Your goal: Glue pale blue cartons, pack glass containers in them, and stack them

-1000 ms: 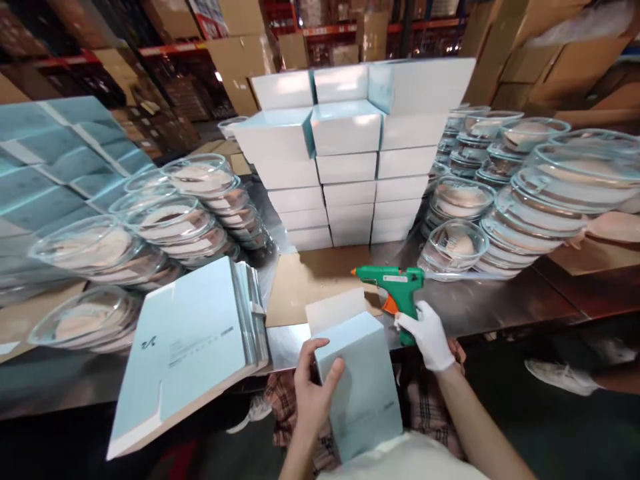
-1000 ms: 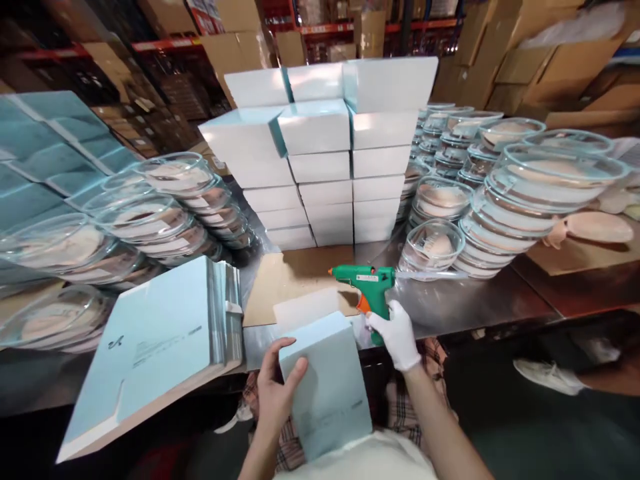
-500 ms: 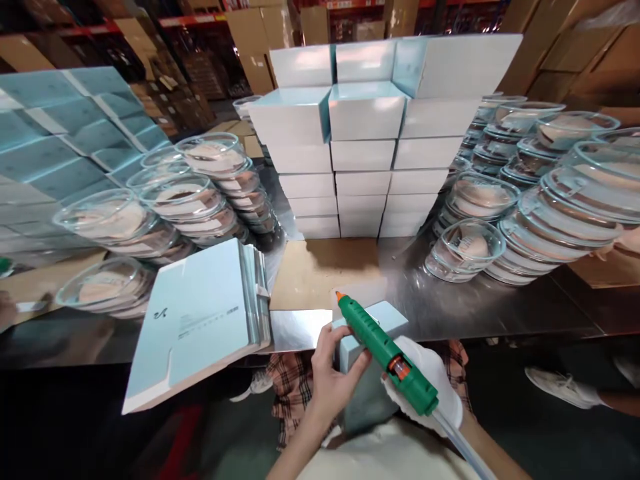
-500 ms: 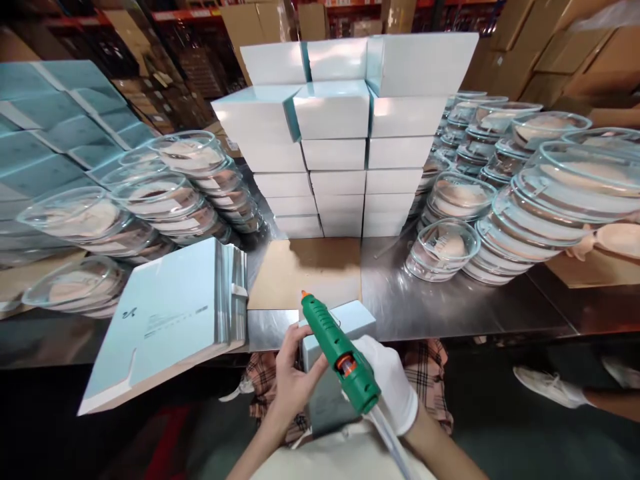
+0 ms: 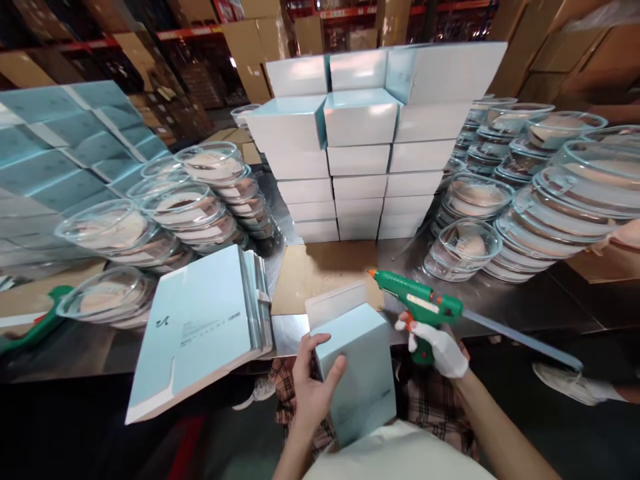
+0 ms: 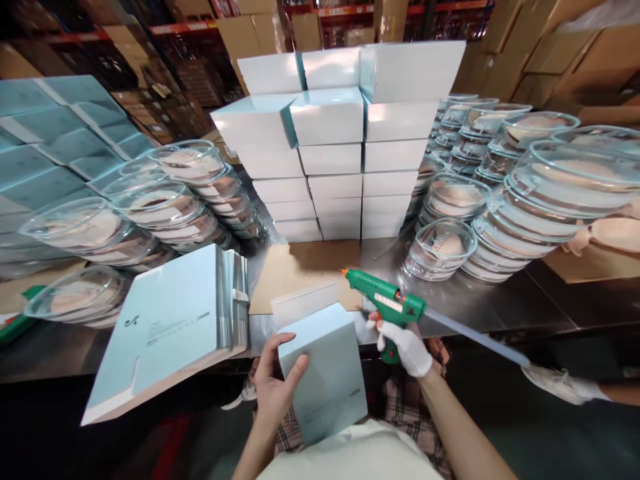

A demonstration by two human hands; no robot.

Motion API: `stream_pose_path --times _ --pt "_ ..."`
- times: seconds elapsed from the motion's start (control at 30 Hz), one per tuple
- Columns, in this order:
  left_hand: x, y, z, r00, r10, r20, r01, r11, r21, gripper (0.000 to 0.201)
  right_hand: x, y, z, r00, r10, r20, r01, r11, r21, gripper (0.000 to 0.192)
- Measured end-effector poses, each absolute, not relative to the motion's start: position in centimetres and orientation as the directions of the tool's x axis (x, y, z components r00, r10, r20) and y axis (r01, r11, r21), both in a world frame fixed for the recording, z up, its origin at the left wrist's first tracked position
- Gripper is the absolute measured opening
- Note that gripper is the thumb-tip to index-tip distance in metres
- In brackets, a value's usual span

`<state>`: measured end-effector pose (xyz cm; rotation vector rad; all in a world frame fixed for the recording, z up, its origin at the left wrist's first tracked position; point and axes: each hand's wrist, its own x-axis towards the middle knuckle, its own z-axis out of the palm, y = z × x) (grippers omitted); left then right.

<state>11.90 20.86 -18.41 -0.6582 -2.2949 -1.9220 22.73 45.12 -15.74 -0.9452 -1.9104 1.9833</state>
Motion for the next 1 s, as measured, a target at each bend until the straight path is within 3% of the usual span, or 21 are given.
stream_pose_path --times 0.1,0.23,0.33,0.37,0.43,0.5,0.57,0.63,0.7,0.77,0.83,0.9,0.97,1.0 --pt "12.0 20.8 -18.8 -0.911 0.268 0.315 0.348 0.087 0.933 0.038 18.8 46.0 -15.9 -0.736 0.558 -0.384 0.331 -0.197 -0.923 0.049" --pt "12.1 20.6 -19.5 -0.918 0.239 0.316 0.342 0.080 0.936 0.042 17.9 47.6 -15.5 -0.692 0.600 -0.403 0.425 -0.112 -0.898 0.041" --pt "12.1 20.7 -19.7 -0.916 0.262 0.305 0.334 0.074 0.940 0.043 19.1 47.6 -14.0 -0.687 0.680 -0.257 0.379 0.033 -0.925 0.032" --pt "12.1 20.8 -19.6 -0.910 0.284 0.303 0.333 0.063 0.941 0.044 19.3 47.2 -13.4 -0.732 0.651 -0.201 0.325 0.075 -0.943 0.034" --pt "12.2 21.1 -19.3 -0.893 0.330 0.304 0.332 0.028 0.943 0.046 19.2 46.2 -12.4 -0.869 0.470 -0.155 0.211 0.069 -0.975 0.049" --pt "12.4 21.6 -18.8 -0.879 0.372 0.299 0.313 -0.023 0.949 0.047 18.7 45.4 -11.8 -0.945 0.283 -0.165 0.159 -0.043 -0.986 0.062" --pt "12.5 22.1 -18.3 -0.879 0.379 0.290 0.271 -0.105 0.957 0.048 18.4 45.2 -11.7 -0.957 0.259 -0.134 0.118 -0.078 -0.990 0.065" --pt "12.5 22.5 -18.1 -0.888 0.349 0.301 0.231 -0.227 0.946 0.053 18.8 45.5 -11.7 -0.978 0.209 0.006 -0.001 0.026 -1.000 0.066" --pt "12.2 22.5 -18.1 -0.891 0.310 0.332 0.229 -0.326 0.917 0.063 19.7 45.9 -11.7 -0.987 0.012 0.161 -0.157 0.162 -0.974 0.070" --pt "11.8 22.4 -18.3 -0.865 0.328 0.379 0.271 -0.330 0.904 0.056 20.4 46.0 -11.6 -0.964 -0.128 0.231 -0.258 0.265 -0.929 0.062" --pt "11.3 22.1 -18.5 -0.831 0.379 0.408 0.323 -0.268 0.908 0.036 20.9 45.8 -11.7 -0.957 -0.138 0.256 -0.289 0.355 -0.889 0.042" --pt "11.0 21.7 -18.7 -0.822 0.410 0.395 0.335 -0.212 0.918 0.029 21.1 45.5 -12.0 -0.950 -0.128 0.284 -0.311 0.429 -0.848 0.029" --pt "10.8 21.4 -18.5 -0.862 0.351 0.366 0.318 -0.188 0.929 0.028 21.7 45.2 -12.7 -0.946 -0.057 0.319 -0.303 0.504 -0.809 0.037" --pt "10.8 21.2 -18.4 -0.898 0.270 0.348 0.306 -0.189 0.933 0.027 22.3 44.9 -13.2 -0.939 0.052 0.341 -0.262 0.538 -0.801 0.048"
